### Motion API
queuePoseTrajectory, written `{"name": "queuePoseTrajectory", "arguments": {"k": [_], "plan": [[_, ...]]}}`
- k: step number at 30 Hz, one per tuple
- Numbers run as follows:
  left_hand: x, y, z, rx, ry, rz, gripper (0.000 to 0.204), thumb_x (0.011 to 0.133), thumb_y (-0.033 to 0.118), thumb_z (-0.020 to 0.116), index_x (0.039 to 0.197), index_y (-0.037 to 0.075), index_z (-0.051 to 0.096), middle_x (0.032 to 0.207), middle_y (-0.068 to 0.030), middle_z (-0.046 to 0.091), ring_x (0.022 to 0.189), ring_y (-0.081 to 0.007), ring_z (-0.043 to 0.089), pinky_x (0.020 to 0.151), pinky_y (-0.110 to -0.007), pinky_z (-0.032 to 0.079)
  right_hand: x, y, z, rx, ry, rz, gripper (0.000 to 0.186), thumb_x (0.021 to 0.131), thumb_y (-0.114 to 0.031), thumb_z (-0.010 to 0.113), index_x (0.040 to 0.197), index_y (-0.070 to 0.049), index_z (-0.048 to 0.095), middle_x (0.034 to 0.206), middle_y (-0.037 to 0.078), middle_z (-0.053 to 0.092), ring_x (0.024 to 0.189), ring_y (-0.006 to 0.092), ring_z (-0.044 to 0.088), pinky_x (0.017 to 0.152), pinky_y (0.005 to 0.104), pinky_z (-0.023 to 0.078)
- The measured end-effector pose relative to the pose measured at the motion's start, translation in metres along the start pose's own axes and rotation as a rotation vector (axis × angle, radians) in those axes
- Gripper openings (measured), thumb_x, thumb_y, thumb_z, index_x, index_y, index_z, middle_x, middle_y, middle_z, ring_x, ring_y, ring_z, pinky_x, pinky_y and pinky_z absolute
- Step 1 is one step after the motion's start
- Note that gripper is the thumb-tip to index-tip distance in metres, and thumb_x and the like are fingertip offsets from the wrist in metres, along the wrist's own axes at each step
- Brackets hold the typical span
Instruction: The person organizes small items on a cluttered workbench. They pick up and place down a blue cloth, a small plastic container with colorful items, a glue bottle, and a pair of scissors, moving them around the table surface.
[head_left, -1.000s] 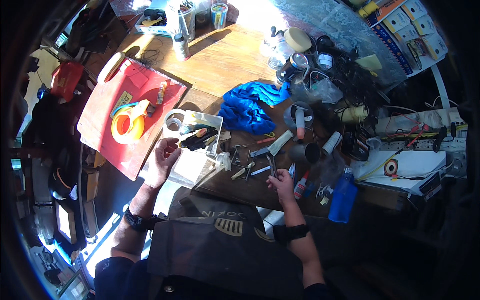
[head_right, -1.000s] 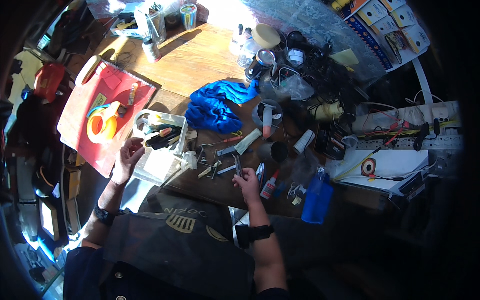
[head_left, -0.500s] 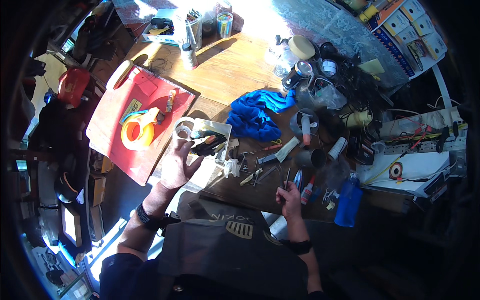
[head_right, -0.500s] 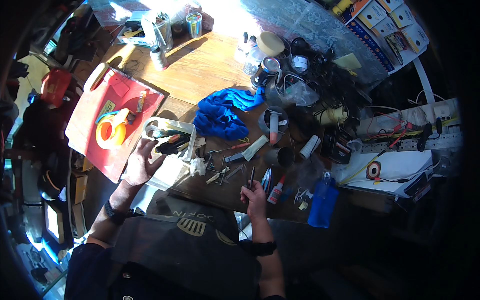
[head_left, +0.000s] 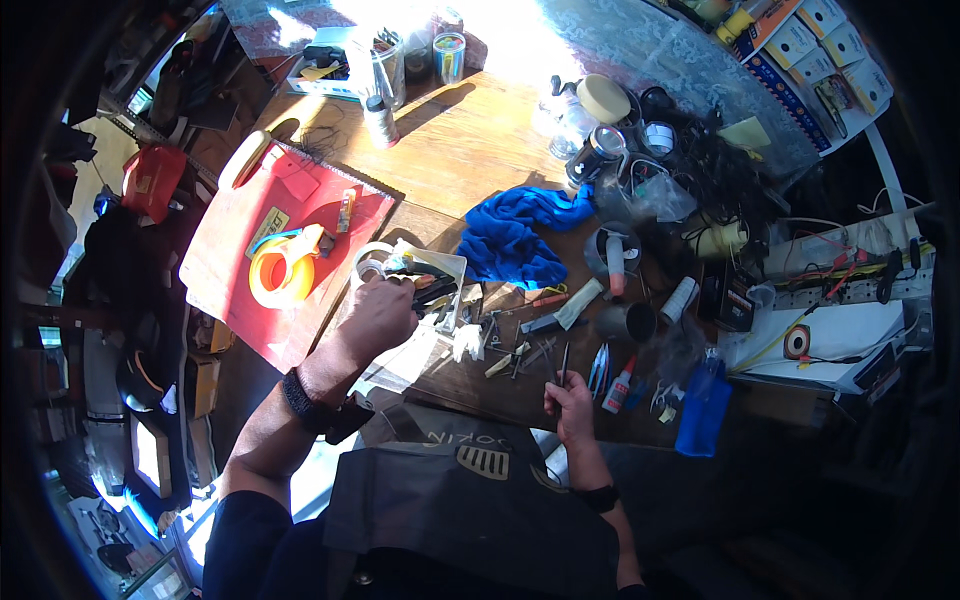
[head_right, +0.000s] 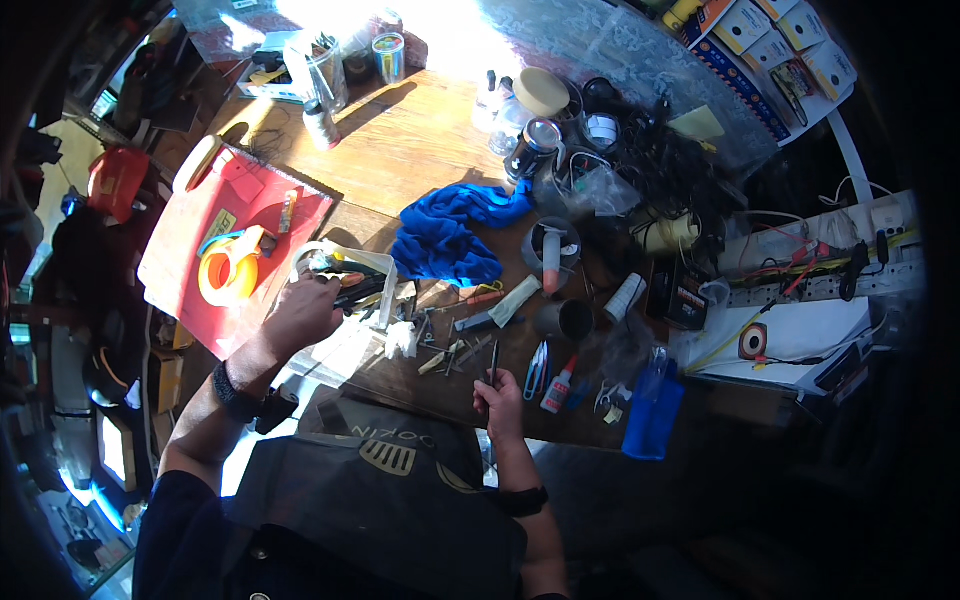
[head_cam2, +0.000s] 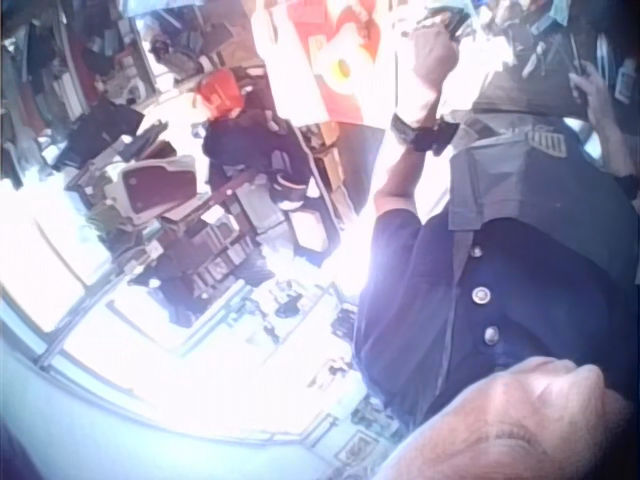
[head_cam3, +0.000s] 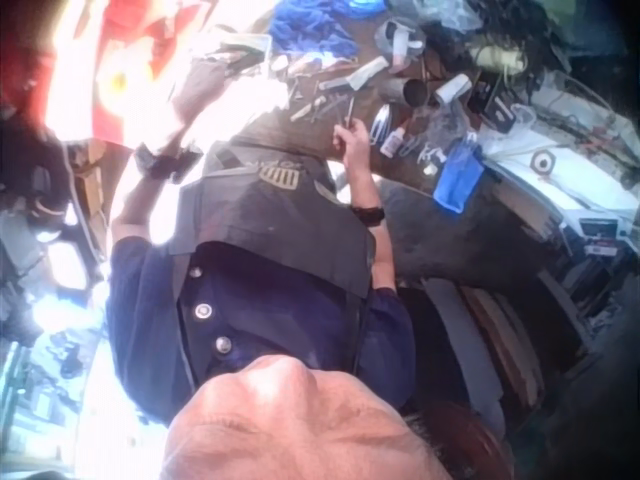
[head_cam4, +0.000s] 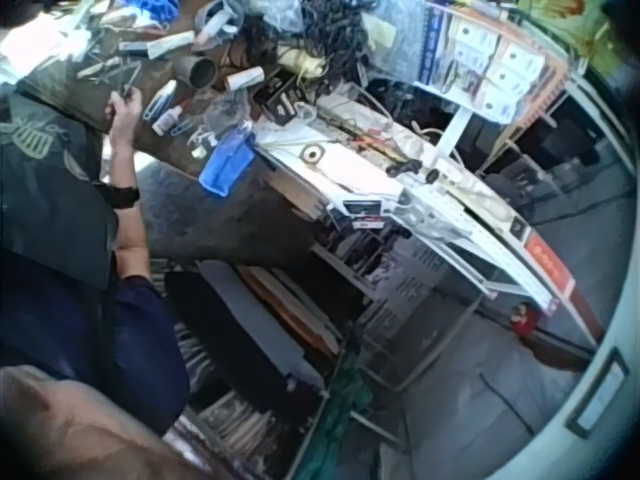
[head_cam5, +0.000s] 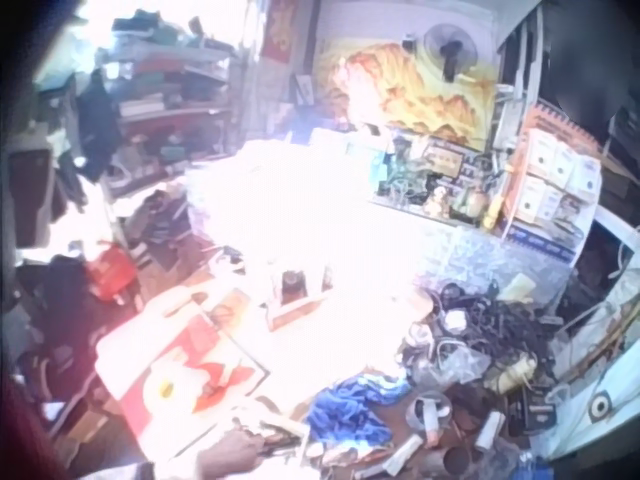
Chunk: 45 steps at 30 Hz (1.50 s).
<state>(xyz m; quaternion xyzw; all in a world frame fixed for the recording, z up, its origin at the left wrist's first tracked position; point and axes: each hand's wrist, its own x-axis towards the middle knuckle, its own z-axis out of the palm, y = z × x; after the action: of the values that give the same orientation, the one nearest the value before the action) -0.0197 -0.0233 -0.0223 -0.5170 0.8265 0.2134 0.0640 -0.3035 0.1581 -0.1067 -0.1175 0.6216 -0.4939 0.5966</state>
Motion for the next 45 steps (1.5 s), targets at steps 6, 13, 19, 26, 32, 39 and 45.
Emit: {"name": "queuePoseTrajectory", "arguments": {"k": [6,13,19,26,32,39,45], "plan": [[0.035,0.002,-0.009,0.170,-0.304,-0.051,0.046,0.069,0.032,0.070,0.107,0.007,0.061,0.093,-0.0117,0.067,0.090,-0.0281,0.064,0.077,-0.038,0.050,-0.001,0.006,-0.007,0.013,0.013,0.003,0.022,0.080,-0.004,0.062,0.098,-0.007,0.049,0.068,0.001,0.055,0.051,0.0085,0.051,0.045,0.0198,0.038],[0.058,0.019,0.002,0.396,-0.386,-0.078,0.049,0.066,0.031,0.074,0.113,0.022,0.062,0.092,-0.0068,0.067,0.090,-0.0249,0.064,0.072,-0.034,0.051,-0.001,0.009,-0.012,0.025,0.041,0.021,0.020,0.081,-0.005,0.062,0.097,-0.007,0.049,0.068,0.001,0.055,0.051,0.0081,0.051,0.045,0.0196,0.038],[0.058,0.018,0.003,0.328,-0.457,-0.044,0.061,0.070,0.026,0.072,0.127,0.025,0.051,0.101,-0.0082,0.065,0.094,-0.0256,0.063,0.075,-0.035,0.051,0.000,0.012,-0.017,0.021,0.049,0.049,0.023,0.081,-0.005,0.062,0.099,-0.008,0.048,0.068,0.002,0.054,0.054,0.0109,0.052,0.046,0.0229,0.039],[0.069,0.014,0.009,0.278,-0.568,-0.032,0.062,0.073,0.026,0.070,0.131,0.021,0.047,0.106,-0.0113,0.064,0.096,-0.0300,0.062,0.080,-0.039,0.050,0.000,0.012,-0.016,0.038,0.046,0.039,0.020,0.081,-0.005,0.061,0.097,-0.007,0.049,0.067,0.001,0.054,0.052,0.0088,0.051,0.045,0.0205,0.039],[0.067,0.011,0.009,0.231,-0.594,0.035,0.037,0.079,0.022,0.065,0.109,0.003,0.056,0.101,-0.0185,0.063,0.094,-0.0335,0.061,0.079,-0.041,0.048,-0.004,0.012,-0.019,0.050,0.055,0.031,0.019,0.081,-0.005,0.062,0.096,-0.007,0.050,0.067,0.000,0.054,0.051,0.0083,0.050,0.045,0.0201,0.038],[0.037,0.001,-0.033,0.034,-0.451,0.109,0.031,0.082,0.015,0.061,0.110,0.001,0.057,0.095,-0.0192,0.063,0.090,-0.0314,0.062,0.077,-0.040,0.048,-0.008,0.012,-0.025,0.038,0.085,0.036,0.020,0.081,-0.004,0.062,0.097,-0.006,0.049,0.067,0.001,0.054,0.051,0.0086,0.050,0.044,0.0204,0.038],[-0.004,-0.009,-0.119,-0.537,-0.553,0.063,0.045,0.086,0.011,0.059,0.129,0.002,0.047,0.074,-0.0049,0.058,0.061,-0.0111,0.056,0.057,-0.025,0.046,-0.009,0.015,-0.030,0.063,0.093,0.020,0.020,0.080,-0.004,0.061,0.096,-0.006,0.049,0.067,0.002,0.053,0.052,0.0109,0.051,0.045,0.0229,0.039]]}}
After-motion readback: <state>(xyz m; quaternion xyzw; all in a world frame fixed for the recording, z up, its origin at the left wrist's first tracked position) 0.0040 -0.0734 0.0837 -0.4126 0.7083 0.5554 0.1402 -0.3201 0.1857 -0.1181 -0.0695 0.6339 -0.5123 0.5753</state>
